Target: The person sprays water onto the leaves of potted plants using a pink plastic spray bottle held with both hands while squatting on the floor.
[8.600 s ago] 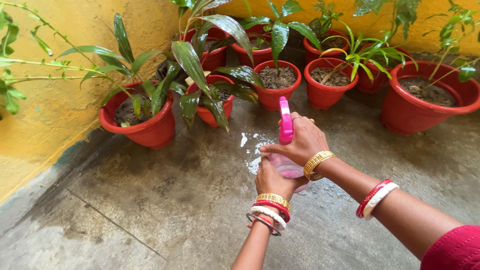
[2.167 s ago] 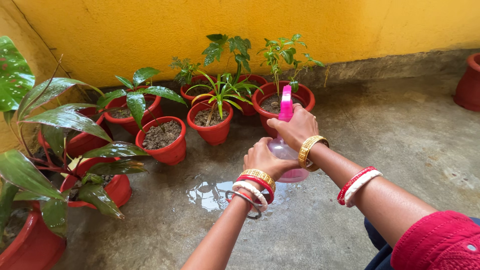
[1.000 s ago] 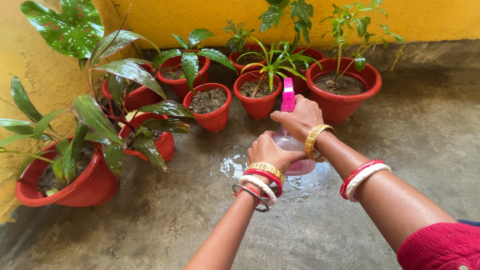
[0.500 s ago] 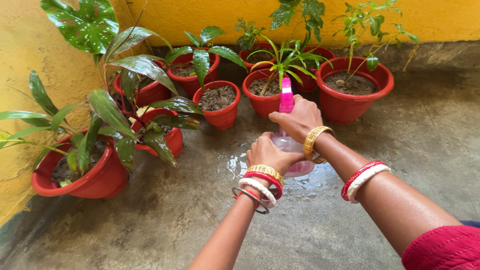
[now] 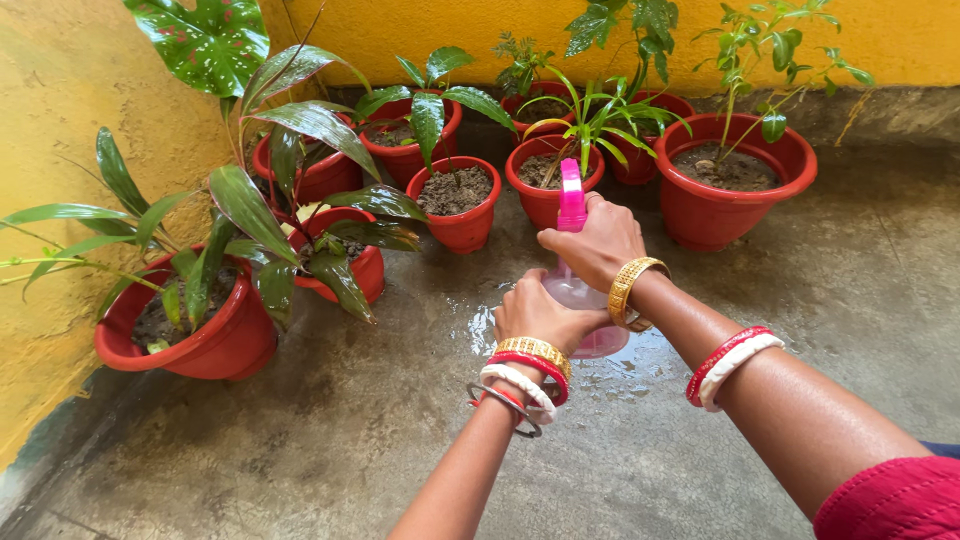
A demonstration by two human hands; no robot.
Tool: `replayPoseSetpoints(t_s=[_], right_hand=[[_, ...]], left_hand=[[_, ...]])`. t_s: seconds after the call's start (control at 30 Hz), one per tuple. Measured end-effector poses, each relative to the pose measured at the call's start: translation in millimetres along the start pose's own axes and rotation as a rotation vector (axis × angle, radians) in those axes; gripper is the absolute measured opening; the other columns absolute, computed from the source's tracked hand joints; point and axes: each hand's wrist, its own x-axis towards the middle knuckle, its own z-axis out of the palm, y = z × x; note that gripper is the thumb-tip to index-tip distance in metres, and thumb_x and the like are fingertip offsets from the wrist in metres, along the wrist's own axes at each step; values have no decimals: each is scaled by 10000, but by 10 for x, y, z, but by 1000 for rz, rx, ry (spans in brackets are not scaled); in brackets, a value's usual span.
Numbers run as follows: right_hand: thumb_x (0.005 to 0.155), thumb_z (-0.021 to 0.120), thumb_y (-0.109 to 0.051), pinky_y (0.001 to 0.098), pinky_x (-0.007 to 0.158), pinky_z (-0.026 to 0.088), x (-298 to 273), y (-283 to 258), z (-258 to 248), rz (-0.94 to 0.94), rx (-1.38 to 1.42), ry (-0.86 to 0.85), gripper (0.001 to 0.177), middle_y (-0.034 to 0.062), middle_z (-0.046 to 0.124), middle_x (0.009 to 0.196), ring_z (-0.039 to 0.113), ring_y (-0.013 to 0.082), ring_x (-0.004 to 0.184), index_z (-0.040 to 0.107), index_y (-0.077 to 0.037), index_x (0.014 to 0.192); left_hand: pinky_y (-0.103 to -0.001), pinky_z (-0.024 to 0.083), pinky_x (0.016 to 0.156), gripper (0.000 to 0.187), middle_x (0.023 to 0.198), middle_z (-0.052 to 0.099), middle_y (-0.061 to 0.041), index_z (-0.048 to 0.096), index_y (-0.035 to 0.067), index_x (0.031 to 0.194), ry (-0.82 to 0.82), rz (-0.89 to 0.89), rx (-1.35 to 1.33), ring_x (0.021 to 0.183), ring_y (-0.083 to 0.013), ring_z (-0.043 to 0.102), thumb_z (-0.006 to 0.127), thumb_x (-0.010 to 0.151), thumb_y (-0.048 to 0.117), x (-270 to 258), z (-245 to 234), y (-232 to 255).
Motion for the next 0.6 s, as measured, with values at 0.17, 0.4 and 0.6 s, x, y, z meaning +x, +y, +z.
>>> replayPoseSetpoints(t_s=[0.17,0.4,0.6], right_hand=[[687,768,-432,451,858,545,-19,-32,50,-45,10,29,482,208,747,927,720,375,893,686,-51,970],[657,799,-508,447,843,544,0,-79,122,-75,101,-33,661,212,742,948,723,361,901,624,-65,1115],[727,747,-446,451,879,546,-54,-115,145,-80,-17,-1,489,219,755,951,719,383,919,704,-41,997]], left_hand=[[-453,575,889,926,1073,763,-170,706,85,1165,22,-36,5,999,-334,745,908,418,593,-31,-28,-10],[-451,567,905,904,1075,761,-176,709,82,1159,53,-49,-4,1011,-334,741,919,437,584,-24,-65,-79],[-454,574,895,879,1066,764,-172,711,80,1125,68,-59,16,1004,-337,744,920,427,572,-99,-107,-59]])
